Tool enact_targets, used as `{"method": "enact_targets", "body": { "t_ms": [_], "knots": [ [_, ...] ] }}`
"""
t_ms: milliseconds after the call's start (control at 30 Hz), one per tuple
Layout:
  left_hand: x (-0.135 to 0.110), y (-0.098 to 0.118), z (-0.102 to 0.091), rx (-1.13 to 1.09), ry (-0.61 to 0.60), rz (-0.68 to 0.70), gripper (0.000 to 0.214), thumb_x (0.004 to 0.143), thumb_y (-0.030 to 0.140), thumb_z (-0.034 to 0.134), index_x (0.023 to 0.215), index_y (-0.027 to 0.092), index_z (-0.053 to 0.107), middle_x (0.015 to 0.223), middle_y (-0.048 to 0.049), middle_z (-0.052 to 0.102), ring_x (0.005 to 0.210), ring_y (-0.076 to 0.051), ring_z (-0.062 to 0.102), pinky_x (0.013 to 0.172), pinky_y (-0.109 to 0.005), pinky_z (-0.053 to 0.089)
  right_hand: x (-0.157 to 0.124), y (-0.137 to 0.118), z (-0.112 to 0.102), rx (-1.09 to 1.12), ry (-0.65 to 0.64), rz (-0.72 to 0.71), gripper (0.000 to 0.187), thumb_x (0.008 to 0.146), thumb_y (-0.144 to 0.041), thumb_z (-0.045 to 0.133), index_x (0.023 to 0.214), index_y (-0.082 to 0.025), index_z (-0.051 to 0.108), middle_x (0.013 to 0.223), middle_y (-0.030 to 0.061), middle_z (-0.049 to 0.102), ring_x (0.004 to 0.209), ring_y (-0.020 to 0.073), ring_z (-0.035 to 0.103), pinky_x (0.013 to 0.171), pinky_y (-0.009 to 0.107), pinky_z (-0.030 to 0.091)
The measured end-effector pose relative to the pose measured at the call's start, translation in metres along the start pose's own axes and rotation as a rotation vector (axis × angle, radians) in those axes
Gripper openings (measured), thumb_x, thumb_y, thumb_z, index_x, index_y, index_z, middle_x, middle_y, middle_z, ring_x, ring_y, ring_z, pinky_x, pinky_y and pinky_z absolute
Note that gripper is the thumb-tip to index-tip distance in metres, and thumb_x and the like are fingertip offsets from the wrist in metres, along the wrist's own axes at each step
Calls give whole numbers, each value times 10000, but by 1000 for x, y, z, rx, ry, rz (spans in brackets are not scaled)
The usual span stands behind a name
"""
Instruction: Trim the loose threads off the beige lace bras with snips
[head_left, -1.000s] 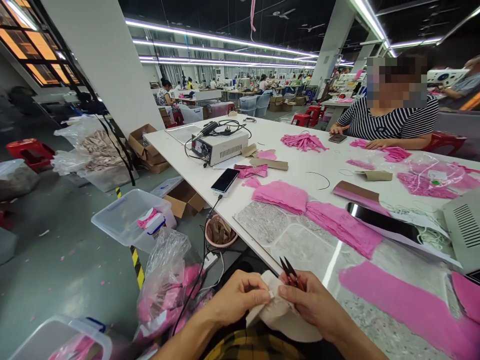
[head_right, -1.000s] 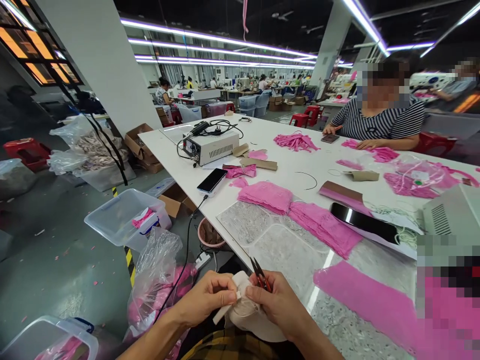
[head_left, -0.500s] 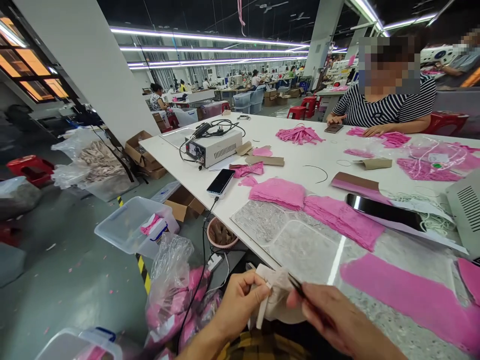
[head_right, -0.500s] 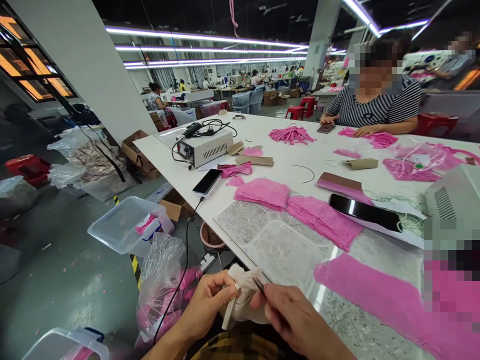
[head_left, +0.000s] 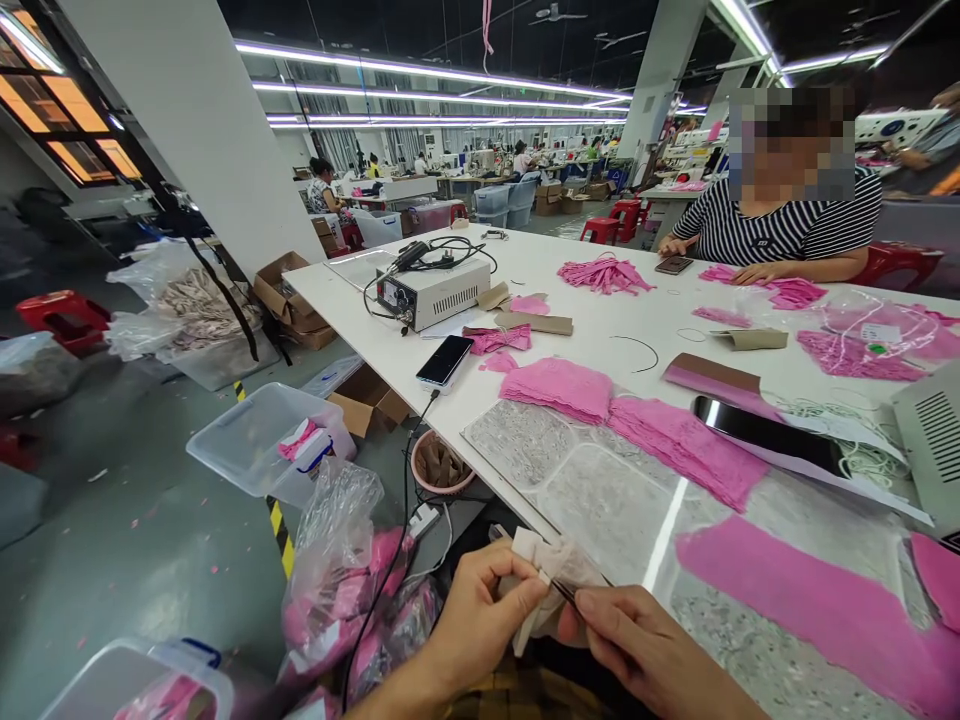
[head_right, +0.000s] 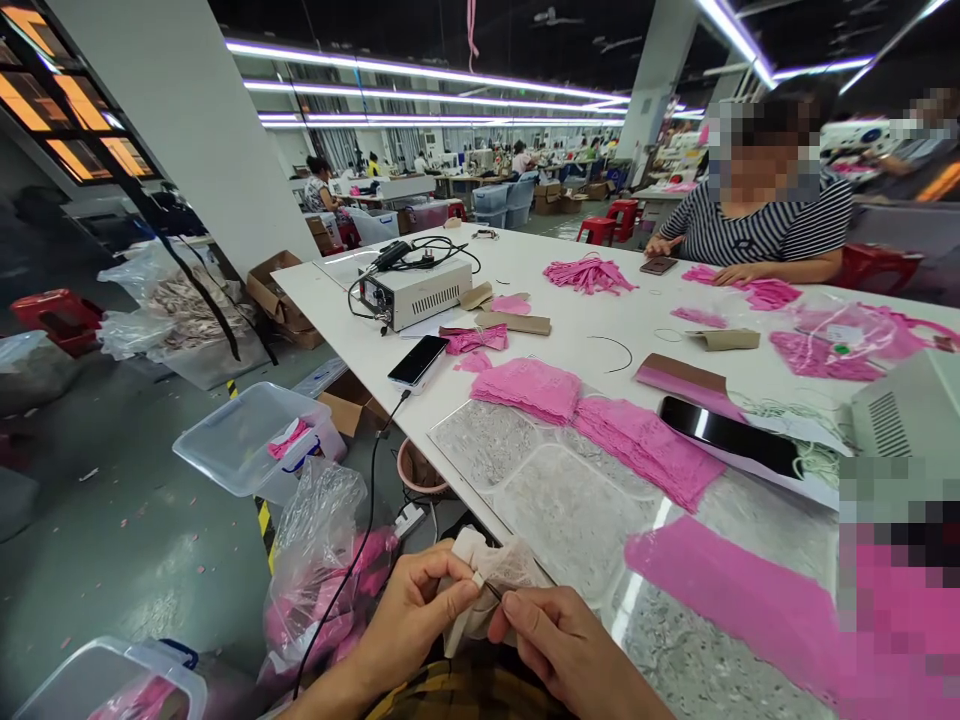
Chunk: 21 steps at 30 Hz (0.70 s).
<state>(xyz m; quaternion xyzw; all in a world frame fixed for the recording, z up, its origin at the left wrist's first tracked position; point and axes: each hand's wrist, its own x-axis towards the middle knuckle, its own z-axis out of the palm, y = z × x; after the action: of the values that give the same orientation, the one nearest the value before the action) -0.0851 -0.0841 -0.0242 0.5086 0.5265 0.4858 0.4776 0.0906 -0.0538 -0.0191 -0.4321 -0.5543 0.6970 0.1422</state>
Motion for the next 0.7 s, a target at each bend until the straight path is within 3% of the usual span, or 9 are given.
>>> {"method": "enact_targets", "body": {
  "t_ms": [367,700],
  "knots": [
    [-4,4,1,133,19,143,241,783,281,613,585,144,622,631,-6,552,598,-117,477,585,-221,366,-3,0,-4,-16,-21,29,619,722,-746,430,726,-176,671,470,-72,302,443,95,222,432,244,129],
    [-6,-1,1,220,22,178,183,777,214,625,609,146,650,606,6,548,574,-108,473,587,-221,371,-2,1,-5,-22,-32,10,583,758,-701,444,732,-167,674,460,-83,287,435,81,205,426,243,115]
  ]
}}
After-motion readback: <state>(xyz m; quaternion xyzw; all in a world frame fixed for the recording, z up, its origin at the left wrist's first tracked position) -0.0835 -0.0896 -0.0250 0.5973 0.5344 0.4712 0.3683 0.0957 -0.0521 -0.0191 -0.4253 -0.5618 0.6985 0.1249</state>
